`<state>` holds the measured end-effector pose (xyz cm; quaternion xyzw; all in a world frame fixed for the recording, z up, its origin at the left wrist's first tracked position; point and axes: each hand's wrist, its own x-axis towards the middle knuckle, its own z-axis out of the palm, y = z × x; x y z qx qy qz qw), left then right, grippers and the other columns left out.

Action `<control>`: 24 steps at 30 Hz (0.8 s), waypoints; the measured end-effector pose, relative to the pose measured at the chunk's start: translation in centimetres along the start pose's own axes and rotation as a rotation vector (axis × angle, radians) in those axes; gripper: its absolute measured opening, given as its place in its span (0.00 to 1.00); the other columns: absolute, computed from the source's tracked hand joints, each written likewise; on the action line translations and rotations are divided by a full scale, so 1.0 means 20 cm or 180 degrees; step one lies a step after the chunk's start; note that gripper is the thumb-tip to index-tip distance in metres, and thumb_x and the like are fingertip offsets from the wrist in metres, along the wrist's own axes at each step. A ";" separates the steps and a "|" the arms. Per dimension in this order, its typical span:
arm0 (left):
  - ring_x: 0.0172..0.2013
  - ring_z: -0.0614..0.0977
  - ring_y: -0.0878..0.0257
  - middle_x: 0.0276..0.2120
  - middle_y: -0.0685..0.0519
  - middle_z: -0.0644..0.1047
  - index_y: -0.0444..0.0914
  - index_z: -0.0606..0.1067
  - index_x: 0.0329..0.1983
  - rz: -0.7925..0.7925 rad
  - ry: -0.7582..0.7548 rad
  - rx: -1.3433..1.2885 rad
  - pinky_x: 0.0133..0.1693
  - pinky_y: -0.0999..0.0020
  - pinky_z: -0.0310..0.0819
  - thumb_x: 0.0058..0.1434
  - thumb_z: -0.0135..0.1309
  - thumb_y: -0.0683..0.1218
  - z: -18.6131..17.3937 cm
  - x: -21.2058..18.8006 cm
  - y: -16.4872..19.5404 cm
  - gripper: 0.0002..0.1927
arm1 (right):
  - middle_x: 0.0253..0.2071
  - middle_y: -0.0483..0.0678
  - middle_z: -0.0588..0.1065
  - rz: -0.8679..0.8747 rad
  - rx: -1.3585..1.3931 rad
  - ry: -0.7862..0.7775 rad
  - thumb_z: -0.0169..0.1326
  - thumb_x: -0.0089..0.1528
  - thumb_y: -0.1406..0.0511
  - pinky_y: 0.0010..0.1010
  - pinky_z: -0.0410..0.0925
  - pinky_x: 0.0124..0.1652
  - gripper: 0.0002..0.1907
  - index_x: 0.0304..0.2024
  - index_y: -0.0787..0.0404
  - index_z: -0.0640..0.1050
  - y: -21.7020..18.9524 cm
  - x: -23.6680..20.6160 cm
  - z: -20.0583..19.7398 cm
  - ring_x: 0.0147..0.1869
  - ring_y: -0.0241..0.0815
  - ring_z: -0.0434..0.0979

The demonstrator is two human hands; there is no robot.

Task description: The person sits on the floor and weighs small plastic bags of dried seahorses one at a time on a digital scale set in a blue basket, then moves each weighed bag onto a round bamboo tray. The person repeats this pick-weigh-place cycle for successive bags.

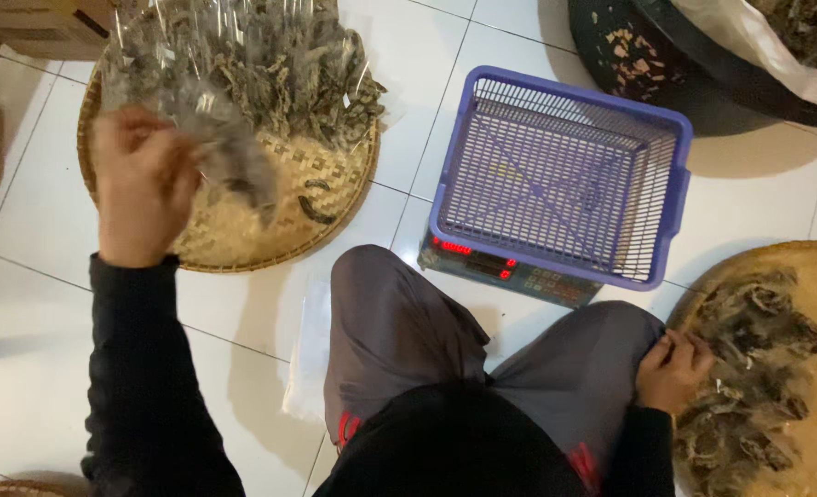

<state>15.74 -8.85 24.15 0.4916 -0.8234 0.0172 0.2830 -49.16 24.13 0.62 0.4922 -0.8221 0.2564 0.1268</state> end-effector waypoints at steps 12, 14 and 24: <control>0.49 0.82 0.52 0.53 0.50 0.76 0.38 0.74 0.51 0.2077 -0.0208 -0.1021 0.48 0.60 0.78 0.66 0.56 0.37 0.40 0.59 1.02 0.12 | 0.59 0.60 0.69 0.0079 0.0448 0.0432 0.54 0.73 0.70 0.46 0.71 0.55 0.06 0.51 0.64 0.79 -0.04 0.01 0.02 0.60 0.59 0.75; 0.50 0.82 0.51 0.54 0.51 0.75 0.38 0.73 0.52 0.2166 -0.0248 -0.1278 0.49 0.61 0.79 0.66 0.53 0.36 0.57 0.60 1.11 0.12 | 0.59 0.60 0.69 0.0028 0.0469 0.0506 0.54 0.73 0.70 0.46 0.71 0.55 0.06 0.51 0.64 0.79 -0.04 0.01 0.03 0.59 0.59 0.75; 0.49 0.82 0.52 0.51 0.49 0.75 0.37 0.72 0.53 0.2035 -0.0709 -0.1353 0.47 0.62 0.79 0.63 0.51 0.37 1.07 0.32 1.24 0.15 | 0.56 0.56 0.70 0.0035 0.0404 0.0623 0.55 0.73 0.70 0.42 0.72 0.51 0.05 0.50 0.63 0.80 -0.08 0.01 0.01 0.59 0.57 0.75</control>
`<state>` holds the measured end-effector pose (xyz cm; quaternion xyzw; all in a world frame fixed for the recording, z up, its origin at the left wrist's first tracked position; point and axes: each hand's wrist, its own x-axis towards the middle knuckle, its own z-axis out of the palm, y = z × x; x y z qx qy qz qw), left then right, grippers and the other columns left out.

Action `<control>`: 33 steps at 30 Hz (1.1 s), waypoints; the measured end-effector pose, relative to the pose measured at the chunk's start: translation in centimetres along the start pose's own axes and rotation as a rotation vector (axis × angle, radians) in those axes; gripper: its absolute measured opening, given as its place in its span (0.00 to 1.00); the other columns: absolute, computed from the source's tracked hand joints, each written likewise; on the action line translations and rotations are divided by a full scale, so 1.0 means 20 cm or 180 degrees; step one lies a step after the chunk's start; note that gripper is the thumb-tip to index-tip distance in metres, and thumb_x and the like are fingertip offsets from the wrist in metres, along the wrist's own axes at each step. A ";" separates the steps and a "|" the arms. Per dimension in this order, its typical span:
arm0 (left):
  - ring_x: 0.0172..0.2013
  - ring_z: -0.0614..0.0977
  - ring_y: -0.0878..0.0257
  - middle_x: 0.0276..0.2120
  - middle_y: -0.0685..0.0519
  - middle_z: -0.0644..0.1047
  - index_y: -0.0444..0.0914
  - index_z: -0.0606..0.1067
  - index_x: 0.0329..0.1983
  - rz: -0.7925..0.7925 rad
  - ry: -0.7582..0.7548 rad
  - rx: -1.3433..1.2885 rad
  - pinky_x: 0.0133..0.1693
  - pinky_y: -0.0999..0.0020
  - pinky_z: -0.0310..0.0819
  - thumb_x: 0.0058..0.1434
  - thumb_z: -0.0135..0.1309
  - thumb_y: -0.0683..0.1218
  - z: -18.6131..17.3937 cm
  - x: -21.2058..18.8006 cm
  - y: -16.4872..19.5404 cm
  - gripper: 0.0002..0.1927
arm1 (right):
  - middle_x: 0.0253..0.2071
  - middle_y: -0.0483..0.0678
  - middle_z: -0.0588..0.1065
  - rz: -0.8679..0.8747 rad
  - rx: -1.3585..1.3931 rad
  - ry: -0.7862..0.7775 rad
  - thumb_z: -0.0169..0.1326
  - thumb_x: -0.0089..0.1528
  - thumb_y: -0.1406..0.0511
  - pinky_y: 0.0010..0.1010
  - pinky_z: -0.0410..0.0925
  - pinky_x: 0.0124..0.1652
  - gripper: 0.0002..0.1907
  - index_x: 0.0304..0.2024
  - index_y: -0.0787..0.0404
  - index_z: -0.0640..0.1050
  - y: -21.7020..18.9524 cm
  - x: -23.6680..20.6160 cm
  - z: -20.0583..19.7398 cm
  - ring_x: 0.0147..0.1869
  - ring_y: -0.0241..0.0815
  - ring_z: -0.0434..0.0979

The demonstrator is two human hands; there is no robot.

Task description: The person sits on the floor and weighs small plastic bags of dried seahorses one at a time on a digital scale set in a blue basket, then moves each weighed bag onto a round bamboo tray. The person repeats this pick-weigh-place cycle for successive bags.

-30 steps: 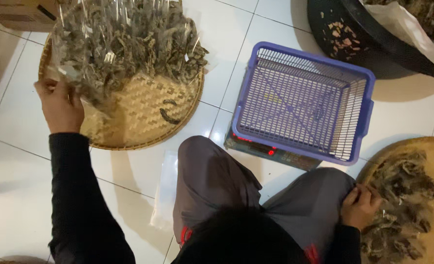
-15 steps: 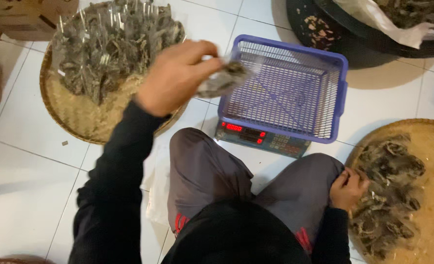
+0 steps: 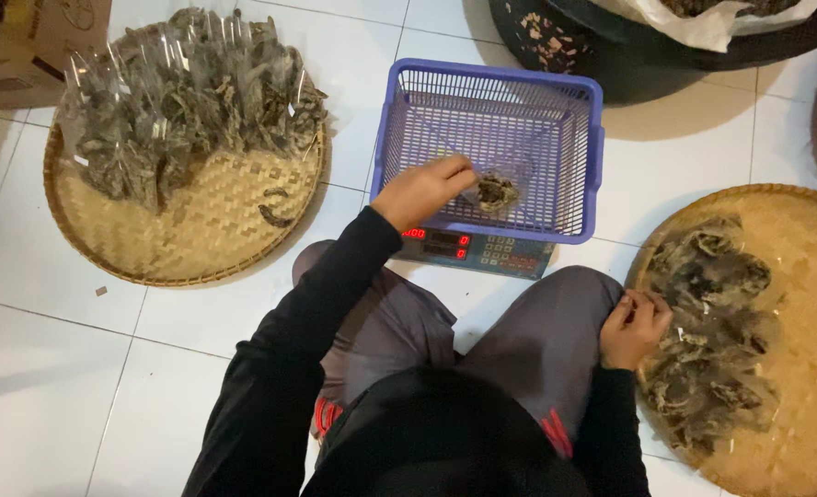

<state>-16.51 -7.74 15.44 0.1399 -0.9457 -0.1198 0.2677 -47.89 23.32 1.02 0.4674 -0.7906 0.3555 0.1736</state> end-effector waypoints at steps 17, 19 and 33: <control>0.40 0.83 0.54 0.53 0.51 0.76 0.48 0.72 0.67 -0.0256 -0.0329 0.0647 0.39 0.62 0.78 0.60 0.53 0.37 -0.15 -0.29 0.15 0.30 | 0.59 0.56 0.67 0.0148 0.0128 -0.0096 0.55 0.75 0.71 0.36 0.72 0.44 0.03 0.48 0.67 0.78 0.04 -0.01 0.01 0.50 0.49 0.75; 0.43 0.84 0.53 0.54 0.51 0.76 0.46 0.72 0.65 -0.0338 -0.0004 0.0429 0.42 0.62 0.79 0.59 0.54 0.36 -0.16 -0.33 0.13 0.29 | 0.59 0.55 0.68 0.0149 0.0136 -0.0090 0.55 0.74 0.72 0.36 0.72 0.44 0.03 0.48 0.67 0.79 0.04 -0.02 0.01 0.49 0.49 0.75; 0.44 0.82 0.51 0.48 0.44 0.77 0.36 0.76 0.52 -0.2792 0.1849 0.0227 0.42 0.61 0.80 0.68 0.55 0.37 -0.05 -1.12 -0.37 0.10 | 0.59 0.58 0.67 0.0355 0.0263 -0.0169 0.55 0.75 0.71 0.37 0.70 0.41 0.04 0.50 0.67 0.78 0.09 -0.03 0.02 0.47 0.50 0.74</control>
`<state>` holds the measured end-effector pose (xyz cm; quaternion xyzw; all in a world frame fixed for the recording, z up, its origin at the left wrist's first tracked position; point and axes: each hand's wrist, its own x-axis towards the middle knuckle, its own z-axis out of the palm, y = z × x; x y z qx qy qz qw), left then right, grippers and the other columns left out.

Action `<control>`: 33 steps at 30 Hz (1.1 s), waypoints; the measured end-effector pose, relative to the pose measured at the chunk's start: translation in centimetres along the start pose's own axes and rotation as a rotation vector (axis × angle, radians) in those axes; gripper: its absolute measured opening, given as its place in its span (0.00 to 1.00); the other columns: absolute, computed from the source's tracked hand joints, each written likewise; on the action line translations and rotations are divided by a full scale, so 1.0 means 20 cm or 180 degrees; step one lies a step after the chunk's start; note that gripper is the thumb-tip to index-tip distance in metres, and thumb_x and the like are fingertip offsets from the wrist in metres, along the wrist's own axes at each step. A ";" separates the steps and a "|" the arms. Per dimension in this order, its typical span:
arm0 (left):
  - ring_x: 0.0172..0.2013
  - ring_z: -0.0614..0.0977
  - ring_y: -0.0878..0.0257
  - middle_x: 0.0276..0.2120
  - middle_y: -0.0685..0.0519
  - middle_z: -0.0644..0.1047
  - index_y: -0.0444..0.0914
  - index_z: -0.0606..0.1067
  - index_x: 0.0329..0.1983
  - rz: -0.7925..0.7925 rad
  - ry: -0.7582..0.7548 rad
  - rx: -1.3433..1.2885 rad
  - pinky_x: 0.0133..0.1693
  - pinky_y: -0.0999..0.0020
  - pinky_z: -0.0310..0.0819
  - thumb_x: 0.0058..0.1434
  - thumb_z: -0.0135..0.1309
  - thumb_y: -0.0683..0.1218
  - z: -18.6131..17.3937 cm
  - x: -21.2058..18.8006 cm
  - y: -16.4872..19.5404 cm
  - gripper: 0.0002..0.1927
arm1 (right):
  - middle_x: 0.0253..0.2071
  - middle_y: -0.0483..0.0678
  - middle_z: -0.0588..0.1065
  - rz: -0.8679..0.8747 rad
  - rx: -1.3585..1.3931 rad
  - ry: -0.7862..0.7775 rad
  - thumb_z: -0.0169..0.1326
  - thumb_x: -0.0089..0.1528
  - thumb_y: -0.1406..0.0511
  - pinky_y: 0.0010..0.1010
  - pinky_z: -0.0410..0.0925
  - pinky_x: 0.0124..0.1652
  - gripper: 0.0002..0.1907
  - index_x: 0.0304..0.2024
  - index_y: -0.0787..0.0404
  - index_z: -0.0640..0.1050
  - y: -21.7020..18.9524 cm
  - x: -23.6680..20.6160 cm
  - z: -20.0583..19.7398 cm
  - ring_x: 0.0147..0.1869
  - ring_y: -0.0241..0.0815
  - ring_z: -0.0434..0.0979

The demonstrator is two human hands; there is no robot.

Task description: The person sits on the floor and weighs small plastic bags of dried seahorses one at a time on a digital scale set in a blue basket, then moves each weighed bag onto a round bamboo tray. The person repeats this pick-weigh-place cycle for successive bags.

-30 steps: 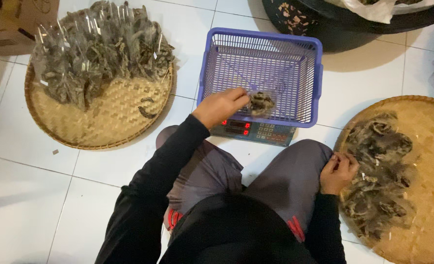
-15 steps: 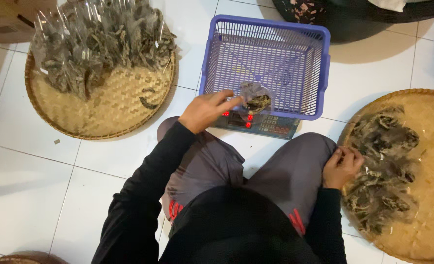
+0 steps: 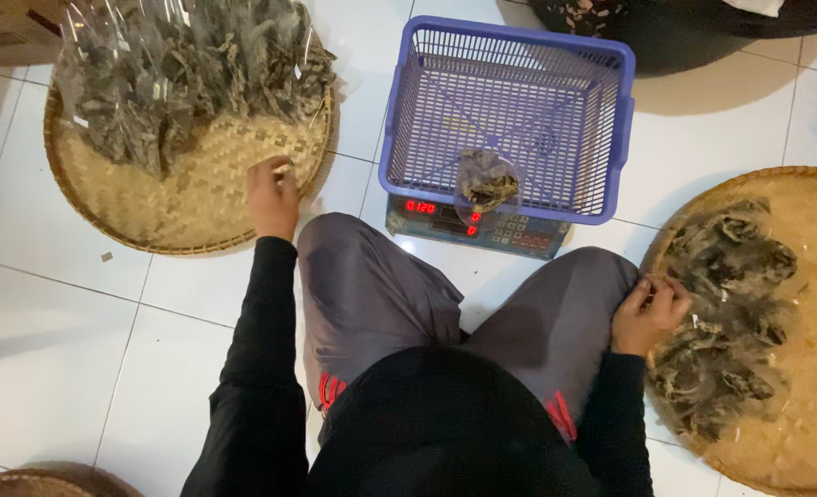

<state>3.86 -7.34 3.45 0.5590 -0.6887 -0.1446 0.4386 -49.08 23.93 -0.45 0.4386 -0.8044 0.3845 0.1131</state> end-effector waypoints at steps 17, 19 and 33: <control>0.49 0.78 0.46 0.51 0.43 0.76 0.38 0.78 0.47 -0.0537 -0.0208 0.0016 0.44 0.57 0.75 0.63 0.59 0.42 0.29 -0.33 0.20 0.09 | 0.62 0.57 0.66 -0.0384 0.0184 0.0031 0.54 0.77 0.72 0.35 0.76 0.51 0.05 0.54 0.67 0.78 -0.37 0.13 -0.10 0.58 0.53 0.77; 0.51 0.78 0.45 0.51 0.44 0.76 0.38 0.78 0.47 -0.0245 -0.0090 0.0140 0.49 0.54 0.73 0.63 0.60 0.42 0.29 -0.33 0.23 0.09 | 0.63 0.57 0.65 -0.0513 0.0443 -0.0047 0.56 0.76 0.72 0.37 0.75 0.55 0.06 0.55 0.66 0.78 -0.54 0.21 -0.12 0.59 0.52 0.78; 0.52 0.77 0.46 0.50 0.47 0.77 0.39 0.78 0.45 -0.0305 -0.0088 0.0309 0.54 0.51 0.69 0.64 0.60 0.44 0.31 -0.33 0.19 0.08 | 0.67 0.53 0.66 -0.1997 0.0098 -0.1191 0.69 0.61 0.63 0.50 0.61 0.64 0.19 0.54 0.59 0.82 -1.43 0.52 -0.10 0.68 0.58 0.68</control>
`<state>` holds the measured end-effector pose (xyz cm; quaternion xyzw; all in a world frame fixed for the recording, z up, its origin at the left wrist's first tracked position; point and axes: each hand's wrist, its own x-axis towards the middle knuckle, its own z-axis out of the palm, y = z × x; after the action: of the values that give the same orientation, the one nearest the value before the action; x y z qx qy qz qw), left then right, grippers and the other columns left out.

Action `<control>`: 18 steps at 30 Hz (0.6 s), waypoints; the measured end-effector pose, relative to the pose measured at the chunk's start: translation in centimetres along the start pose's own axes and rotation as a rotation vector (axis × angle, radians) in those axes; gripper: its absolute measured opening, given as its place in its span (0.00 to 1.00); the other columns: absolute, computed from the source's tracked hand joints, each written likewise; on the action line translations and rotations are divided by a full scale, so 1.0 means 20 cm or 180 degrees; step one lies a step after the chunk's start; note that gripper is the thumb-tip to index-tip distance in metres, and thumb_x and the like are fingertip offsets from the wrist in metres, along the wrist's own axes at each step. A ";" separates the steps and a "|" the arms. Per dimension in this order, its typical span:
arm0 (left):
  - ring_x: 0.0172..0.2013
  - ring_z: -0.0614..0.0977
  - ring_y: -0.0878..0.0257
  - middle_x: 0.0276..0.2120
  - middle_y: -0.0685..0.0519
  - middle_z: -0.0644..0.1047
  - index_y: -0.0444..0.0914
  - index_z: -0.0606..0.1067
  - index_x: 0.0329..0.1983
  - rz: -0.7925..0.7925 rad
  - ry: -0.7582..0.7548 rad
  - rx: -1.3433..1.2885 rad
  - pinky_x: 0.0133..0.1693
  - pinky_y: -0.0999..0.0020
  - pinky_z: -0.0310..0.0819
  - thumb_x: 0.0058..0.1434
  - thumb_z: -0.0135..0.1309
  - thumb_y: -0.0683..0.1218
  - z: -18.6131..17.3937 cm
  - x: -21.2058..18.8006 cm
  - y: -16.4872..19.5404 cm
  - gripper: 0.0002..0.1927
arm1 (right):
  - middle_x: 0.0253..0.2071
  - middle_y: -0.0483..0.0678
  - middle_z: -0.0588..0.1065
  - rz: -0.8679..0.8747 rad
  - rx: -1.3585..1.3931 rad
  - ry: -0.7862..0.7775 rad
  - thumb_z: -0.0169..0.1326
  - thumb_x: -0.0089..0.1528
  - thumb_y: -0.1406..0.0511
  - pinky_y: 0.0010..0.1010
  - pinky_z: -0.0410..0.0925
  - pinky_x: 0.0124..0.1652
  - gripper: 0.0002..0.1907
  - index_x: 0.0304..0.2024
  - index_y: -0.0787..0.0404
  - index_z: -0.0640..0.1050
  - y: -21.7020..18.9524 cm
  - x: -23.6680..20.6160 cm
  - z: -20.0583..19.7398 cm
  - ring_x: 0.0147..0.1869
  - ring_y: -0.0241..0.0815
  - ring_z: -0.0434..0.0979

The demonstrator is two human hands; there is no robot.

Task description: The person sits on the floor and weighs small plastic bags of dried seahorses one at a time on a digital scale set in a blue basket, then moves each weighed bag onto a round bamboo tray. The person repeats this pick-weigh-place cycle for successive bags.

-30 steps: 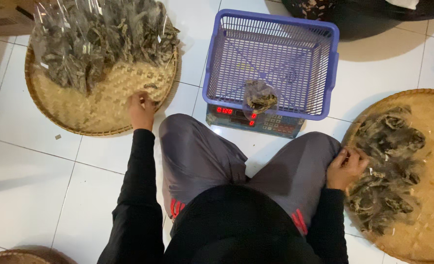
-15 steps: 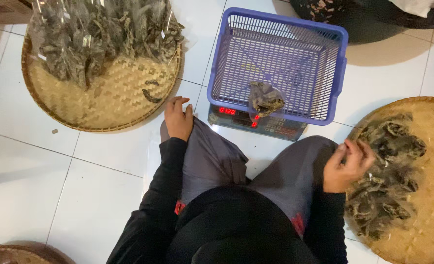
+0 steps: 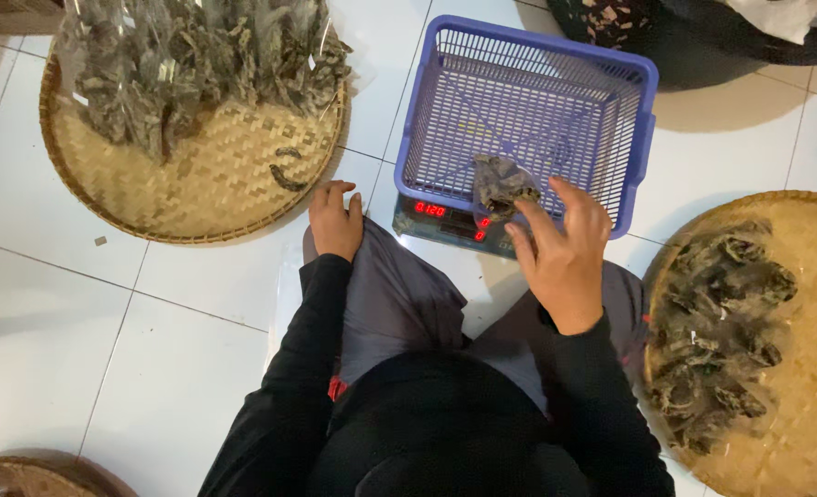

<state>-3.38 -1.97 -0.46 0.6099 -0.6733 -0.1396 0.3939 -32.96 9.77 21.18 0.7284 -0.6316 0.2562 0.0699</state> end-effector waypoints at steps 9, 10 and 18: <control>0.47 0.79 0.47 0.48 0.47 0.78 0.39 0.78 0.44 -0.0111 -0.0145 -0.0160 0.48 0.54 0.72 0.64 0.59 0.44 -0.02 0.02 0.03 0.07 | 0.63 0.58 0.73 -0.0399 -0.0103 -0.0385 0.64 0.59 0.64 0.46 0.67 0.60 0.13 0.44 0.61 0.81 0.16 -0.01 0.02 0.63 0.58 0.74; 0.47 0.79 0.47 0.47 0.47 0.78 0.38 0.78 0.43 -0.0097 -0.0164 -0.0137 0.48 0.54 0.73 0.64 0.59 0.44 -0.02 0.02 0.03 0.07 | 0.58 0.55 0.76 -0.0405 -0.0001 -0.0407 0.64 0.62 0.65 0.45 0.68 0.57 0.10 0.43 0.62 0.80 0.19 0.02 0.06 0.60 0.56 0.76; 0.40 0.80 0.49 0.44 0.48 0.79 0.38 0.79 0.42 -0.0260 -0.0266 -0.0143 0.42 0.56 0.74 0.64 0.59 0.44 -0.04 0.03 0.05 0.06 | 0.47 0.52 0.81 0.0486 0.1750 0.0073 0.56 0.72 0.72 0.30 0.72 0.41 0.03 0.44 0.69 0.78 0.47 0.29 0.09 0.42 0.40 0.79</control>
<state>-3.51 -1.96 1.02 0.6216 -0.6604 -0.1960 0.3729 -41.13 2.05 20.30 0.6674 -0.5906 0.4306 -0.1426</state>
